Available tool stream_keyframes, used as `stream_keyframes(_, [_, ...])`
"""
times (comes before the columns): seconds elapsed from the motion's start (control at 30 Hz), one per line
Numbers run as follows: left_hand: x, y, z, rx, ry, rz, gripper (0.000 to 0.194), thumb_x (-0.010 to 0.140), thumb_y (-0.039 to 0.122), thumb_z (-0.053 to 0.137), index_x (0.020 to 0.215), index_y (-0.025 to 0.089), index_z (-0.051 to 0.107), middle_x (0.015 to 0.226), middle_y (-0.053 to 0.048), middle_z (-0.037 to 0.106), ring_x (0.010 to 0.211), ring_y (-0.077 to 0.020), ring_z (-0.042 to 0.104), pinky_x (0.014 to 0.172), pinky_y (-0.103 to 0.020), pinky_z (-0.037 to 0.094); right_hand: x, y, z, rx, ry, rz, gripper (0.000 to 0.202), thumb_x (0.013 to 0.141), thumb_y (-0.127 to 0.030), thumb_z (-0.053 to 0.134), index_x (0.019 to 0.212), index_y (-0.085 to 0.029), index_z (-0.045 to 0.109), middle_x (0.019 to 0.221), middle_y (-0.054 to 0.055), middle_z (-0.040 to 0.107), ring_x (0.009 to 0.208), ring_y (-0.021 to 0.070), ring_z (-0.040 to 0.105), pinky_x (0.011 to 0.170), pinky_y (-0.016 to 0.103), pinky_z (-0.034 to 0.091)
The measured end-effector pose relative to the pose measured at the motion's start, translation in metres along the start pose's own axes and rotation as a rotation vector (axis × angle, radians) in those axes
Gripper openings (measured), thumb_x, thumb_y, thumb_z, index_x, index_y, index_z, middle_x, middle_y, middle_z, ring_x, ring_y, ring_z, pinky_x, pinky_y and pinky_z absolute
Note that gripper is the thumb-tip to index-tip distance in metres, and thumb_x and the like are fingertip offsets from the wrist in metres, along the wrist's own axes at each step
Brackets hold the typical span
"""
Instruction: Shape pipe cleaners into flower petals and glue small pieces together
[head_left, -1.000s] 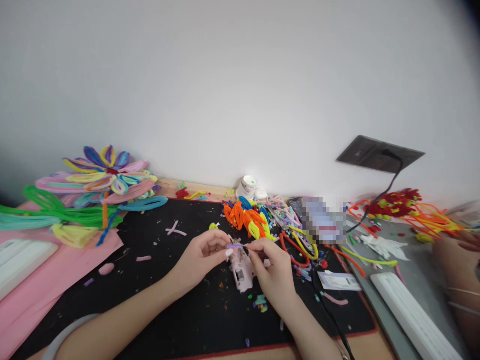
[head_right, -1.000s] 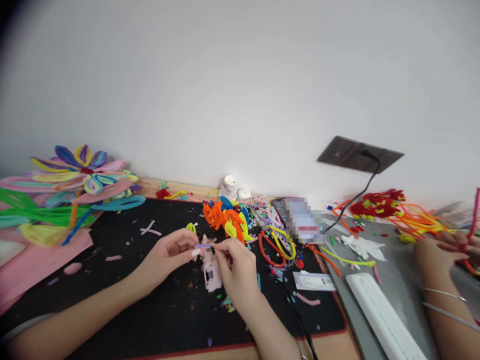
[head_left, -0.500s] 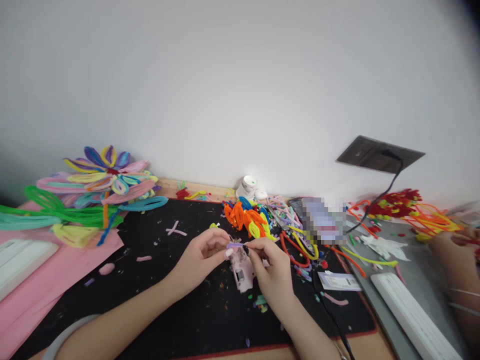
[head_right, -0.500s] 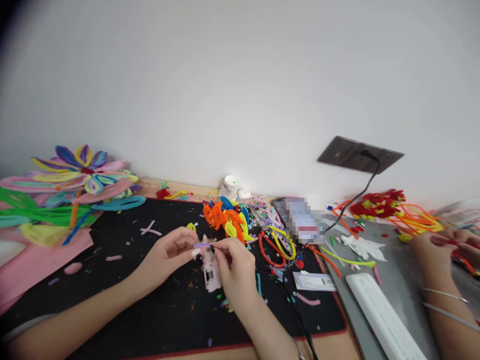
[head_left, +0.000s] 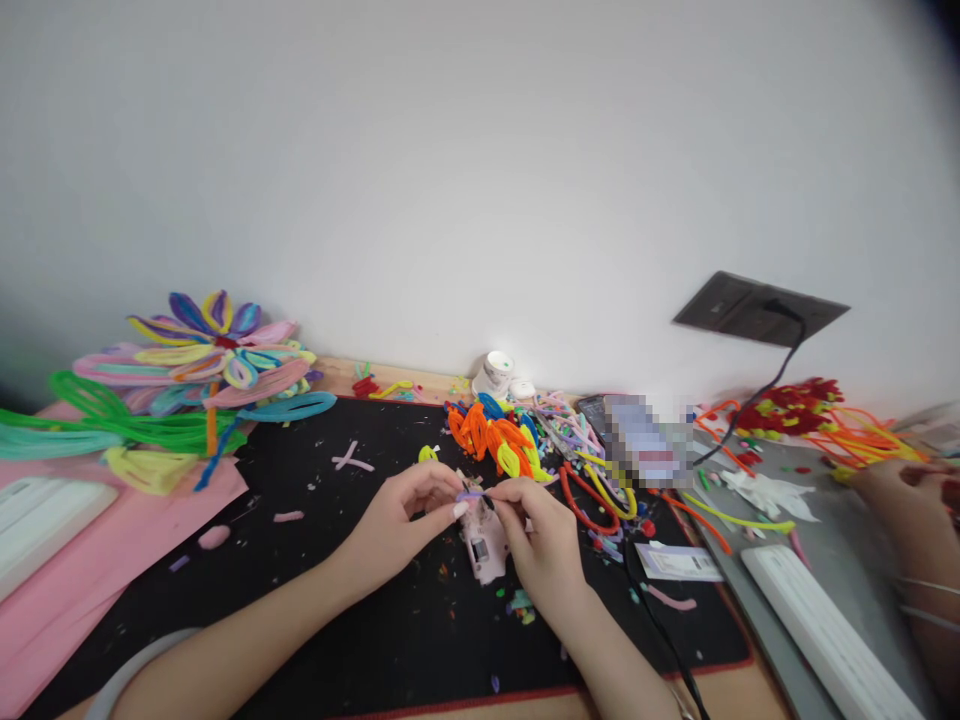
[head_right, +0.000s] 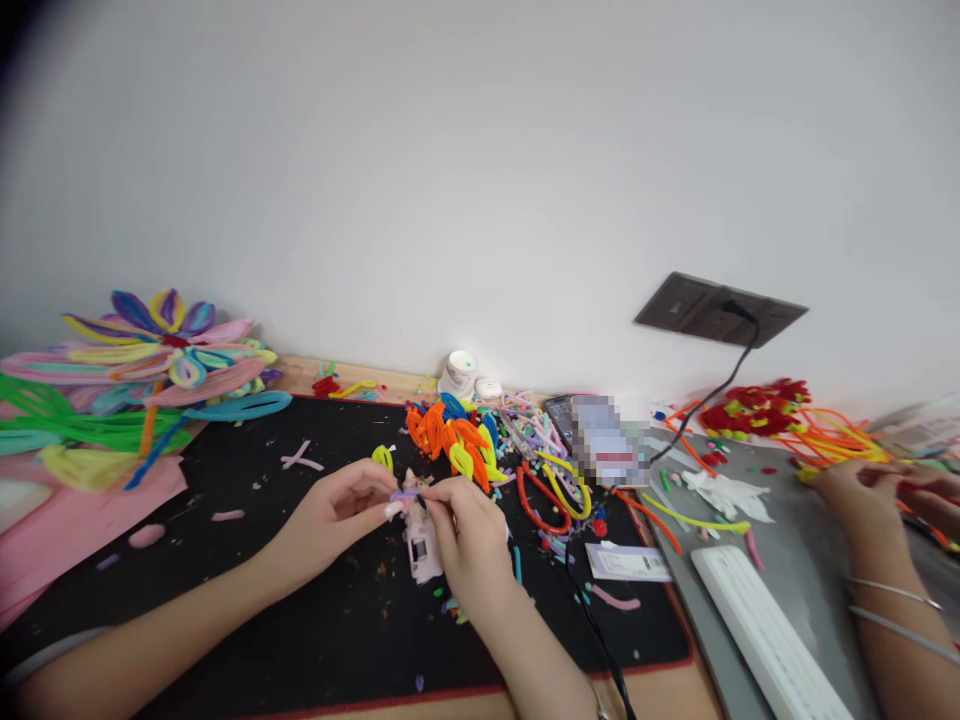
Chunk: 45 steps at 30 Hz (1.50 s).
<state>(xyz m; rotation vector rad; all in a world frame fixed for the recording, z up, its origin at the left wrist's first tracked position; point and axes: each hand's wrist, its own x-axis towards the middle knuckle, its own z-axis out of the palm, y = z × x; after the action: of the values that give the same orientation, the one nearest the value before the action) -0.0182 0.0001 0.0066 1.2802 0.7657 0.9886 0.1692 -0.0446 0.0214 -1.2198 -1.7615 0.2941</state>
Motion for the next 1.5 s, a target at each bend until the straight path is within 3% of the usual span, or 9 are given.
stream_keyframes(0.37, [-0.002, -0.004, -0.001, -0.032, -0.012, 0.002, 0.015, 0.083, 0.028, 0.08, 0.084, 0.019, 0.069, 0.081, -0.002, 0.075, 0.078, -0.0168, 0.07, 0.076, -0.028, 0.055, -0.004, -0.001, 0.008, -0.084, 0.067, -0.096, 0.017, 0.096, -0.01, 0.055, 0.087, -0.021, 0.063, 0.076, 0.004, 0.072, 0.067, 0.0178, 0.071, 0.061, 0.026, 0.057])
stream_keyframes(0.6, [0.002, -0.005, -0.003, -0.046, 0.025, 0.011, 0.018, 0.082, 0.03, 0.082, 0.087, 0.018, 0.069, 0.084, -0.002, 0.076, 0.081, -0.0172, 0.071, 0.079, -0.03, 0.056, 0.0, -0.003, 0.003, -0.036, 0.042, -0.084, 0.021, 0.096, -0.006, 0.055, 0.096, -0.021, 0.069, 0.087, 0.006, 0.078, 0.076, 0.0191, 0.075, 0.07, 0.027, 0.061])
stream_keyframes(0.9, [0.002, -0.002, -0.002, -0.08, 0.053, 0.017, 0.022, 0.08, 0.031, 0.085, 0.084, 0.017, 0.068, 0.08, -0.001, 0.075, 0.078, -0.0158, 0.07, 0.076, -0.028, 0.056, -0.001, -0.001, 0.006, -0.045, 0.077, -0.11, 0.018, 0.095, -0.007, 0.057, 0.088, -0.021, 0.065, 0.079, 0.005, 0.073, 0.067, 0.0168, 0.07, 0.059, 0.023, 0.055])
stream_keyframes(1.23, [0.001, -0.001, -0.001, -0.038, 0.064, 0.018, 0.022, 0.08, 0.032, 0.082, 0.082, 0.018, 0.066, 0.078, 0.0, 0.072, 0.077, -0.0159, 0.068, 0.075, -0.028, 0.055, -0.003, -0.002, 0.01, -0.072, 0.063, -0.146, 0.018, 0.096, -0.008, 0.056, 0.085, -0.02, 0.063, 0.077, 0.006, 0.071, 0.067, 0.0182, 0.07, 0.062, 0.026, 0.056])
stream_keyframes(1.5, [0.002, -0.003, -0.01, 0.105, -0.03, 0.018, 0.02, 0.088, 0.032, 0.073, 0.103, 0.02, 0.068, 0.096, -0.005, 0.076, 0.09, -0.0208, 0.071, 0.078, -0.031, 0.054, 0.006, 0.005, -0.006, -0.051, 0.079, -0.162, 0.018, 0.099, -0.008, 0.057, 0.094, -0.02, 0.069, 0.084, 0.007, 0.077, 0.074, 0.0193, 0.074, 0.071, 0.027, 0.061])
